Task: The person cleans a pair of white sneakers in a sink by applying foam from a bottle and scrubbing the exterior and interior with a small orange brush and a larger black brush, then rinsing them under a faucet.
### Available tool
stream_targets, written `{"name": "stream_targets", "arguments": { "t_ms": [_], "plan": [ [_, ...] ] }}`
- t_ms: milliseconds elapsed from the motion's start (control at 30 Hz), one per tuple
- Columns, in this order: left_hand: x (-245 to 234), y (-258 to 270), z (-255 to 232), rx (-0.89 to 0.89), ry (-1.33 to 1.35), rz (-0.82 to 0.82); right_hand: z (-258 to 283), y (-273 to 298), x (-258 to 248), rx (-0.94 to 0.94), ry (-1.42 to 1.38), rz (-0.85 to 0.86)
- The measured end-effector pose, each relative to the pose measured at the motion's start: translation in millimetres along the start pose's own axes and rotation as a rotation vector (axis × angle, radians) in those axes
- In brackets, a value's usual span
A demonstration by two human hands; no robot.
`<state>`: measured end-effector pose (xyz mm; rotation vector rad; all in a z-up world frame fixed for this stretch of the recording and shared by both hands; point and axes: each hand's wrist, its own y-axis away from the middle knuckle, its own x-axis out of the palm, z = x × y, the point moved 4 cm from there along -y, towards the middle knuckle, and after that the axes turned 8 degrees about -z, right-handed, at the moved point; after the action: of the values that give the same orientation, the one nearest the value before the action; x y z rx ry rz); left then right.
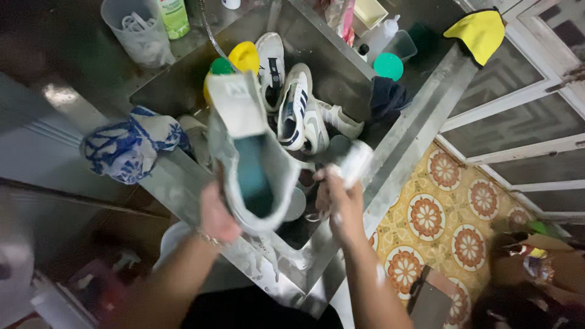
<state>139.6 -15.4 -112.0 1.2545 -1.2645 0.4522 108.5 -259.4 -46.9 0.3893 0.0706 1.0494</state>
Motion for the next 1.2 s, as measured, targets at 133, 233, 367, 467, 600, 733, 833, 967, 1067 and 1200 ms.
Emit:
{"name": "stream_targets", "arguments": {
  "t_ms": [133, 233, 367, 467, 600, 733, 833, 967, 1067, 1200],
  "plan": [
    [7, -28, -34, 0.111, -0.09, -0.226, -47, -85, 15, -0.512, 0.766, 0.114],
    [3, -40, -30, 0.119, -0.091, -0.199, -106, -120, 34, -0.117, 0.795, 0.369],
    [-11, -51, -25, 0.186, -0.094, -0.138, -122, -122, 55, -0.337, 0.789, 0.625],
    [-14, -54, -23, 0.175, -0.083, -0.167, -113, -103, 63, -0.579, 0.853, 0.75],
    [-4, -54, -20, 0.175, -0.087, -0.192, -88, -58, 72, -0.902, 0.836, 0.781],
    [4, -56, -20, 0.202, -0.07, -0.214, -99, -44, 70, -0.614, 1.119, 0.665],
    [11, -54, -21, 0.221, -0.135, -0.231, -132, -47, 70, -0.45, 1.439, 0.682],
    [23, -51, -19, 0.141, -0.116, -0.213, -131, -27, 71, -0.825, 1.463, 0.664],
    [27, -49, -17, 0.057, -0.072, -0.17, -107, -34, 58, -0.574, 1.256, 0.733],
    [28, -53, -15, 0.035, -0.053, -0.109, -76, -54, 39, -0.362, 1.587, 0.613]
  ]
}}
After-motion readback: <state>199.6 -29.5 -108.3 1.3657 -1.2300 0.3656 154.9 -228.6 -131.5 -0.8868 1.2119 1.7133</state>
